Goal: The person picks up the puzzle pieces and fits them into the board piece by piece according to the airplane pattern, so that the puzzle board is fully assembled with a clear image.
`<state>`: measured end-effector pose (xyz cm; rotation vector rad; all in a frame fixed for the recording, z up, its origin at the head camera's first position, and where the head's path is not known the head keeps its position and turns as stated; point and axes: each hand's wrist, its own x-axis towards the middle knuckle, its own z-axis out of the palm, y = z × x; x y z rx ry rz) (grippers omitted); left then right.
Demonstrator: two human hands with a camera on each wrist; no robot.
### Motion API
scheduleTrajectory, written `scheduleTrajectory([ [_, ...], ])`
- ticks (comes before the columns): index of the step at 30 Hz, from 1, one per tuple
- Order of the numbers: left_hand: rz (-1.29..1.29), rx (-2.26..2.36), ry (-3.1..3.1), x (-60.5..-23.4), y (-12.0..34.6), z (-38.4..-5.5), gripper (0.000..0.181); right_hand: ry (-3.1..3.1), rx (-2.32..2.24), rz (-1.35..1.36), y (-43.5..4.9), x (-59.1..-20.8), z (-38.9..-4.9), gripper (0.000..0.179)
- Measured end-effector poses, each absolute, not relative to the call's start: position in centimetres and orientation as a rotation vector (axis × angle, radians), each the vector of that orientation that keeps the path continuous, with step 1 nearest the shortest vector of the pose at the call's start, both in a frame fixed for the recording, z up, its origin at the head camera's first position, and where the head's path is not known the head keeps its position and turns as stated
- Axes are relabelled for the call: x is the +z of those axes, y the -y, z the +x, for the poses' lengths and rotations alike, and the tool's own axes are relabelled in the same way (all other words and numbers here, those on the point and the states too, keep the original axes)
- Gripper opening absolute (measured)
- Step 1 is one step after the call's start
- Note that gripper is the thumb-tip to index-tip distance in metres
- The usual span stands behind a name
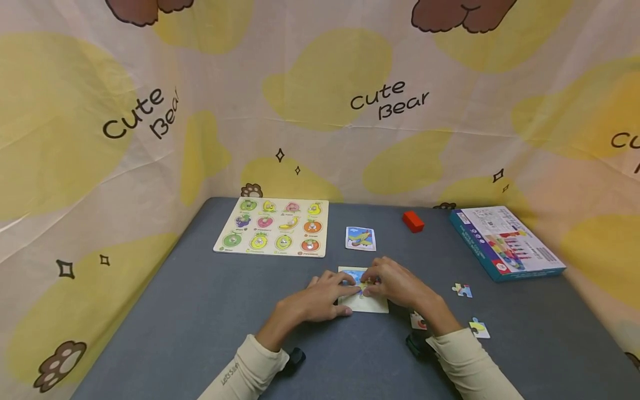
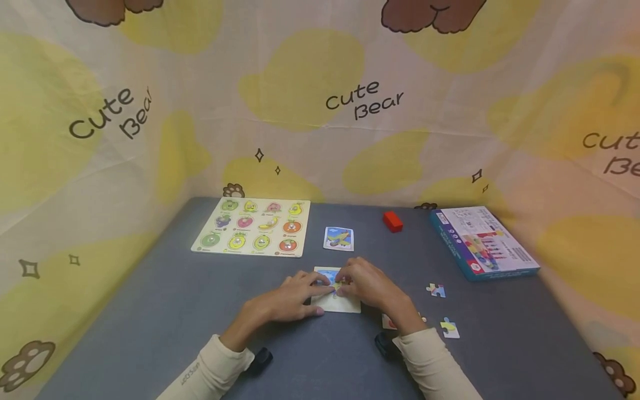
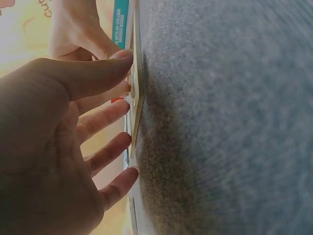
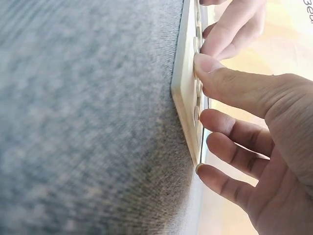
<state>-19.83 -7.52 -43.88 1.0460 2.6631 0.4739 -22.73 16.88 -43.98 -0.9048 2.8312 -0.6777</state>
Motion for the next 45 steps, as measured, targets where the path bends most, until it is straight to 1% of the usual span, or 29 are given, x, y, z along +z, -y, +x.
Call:
scheduleTrajectory([
  [5, 1.06, 0.44, -2.667, -43.9, 7.6, -19.8, 0.053, -2.791, -0.732, -0.94, -17.3, -43.7, -22.6, 0.025],
  [10, 1.075, 0.429, -2.67, -43.8, 7.6, -19.9, 0.053, -2.789, -0.757, -0.916, -18.7, -43.1, -22.4, 0.026],
  [18, 1.064, 0.469, -2.658, -43.6, 7.8, -19.8, 0.053, -2.83, -0.73, -0.795, -22.6, -43.1, -21.8, 0.03],
  [24, 1.05, 0.48, -2.656, -43.7, 8.0, -19.9, 0.054, -2.896, -0.728, -0.763, -26.1, -43.1, -21.3, 0.03],
  [33, 1.043, 0.498, -2.647, -44.0, 7.9, -19.9, 0.055, -2.983, -0.766, -0.63, -31.0, -42.7, -20.5, 0.029],
  [45, 1.061, 0.508, -2.644, -43.9, 7.9, -19.9, 0.049, -3.023, -0.682, -0.511, -35.2, -43.6, -19.6, 0.034],
])
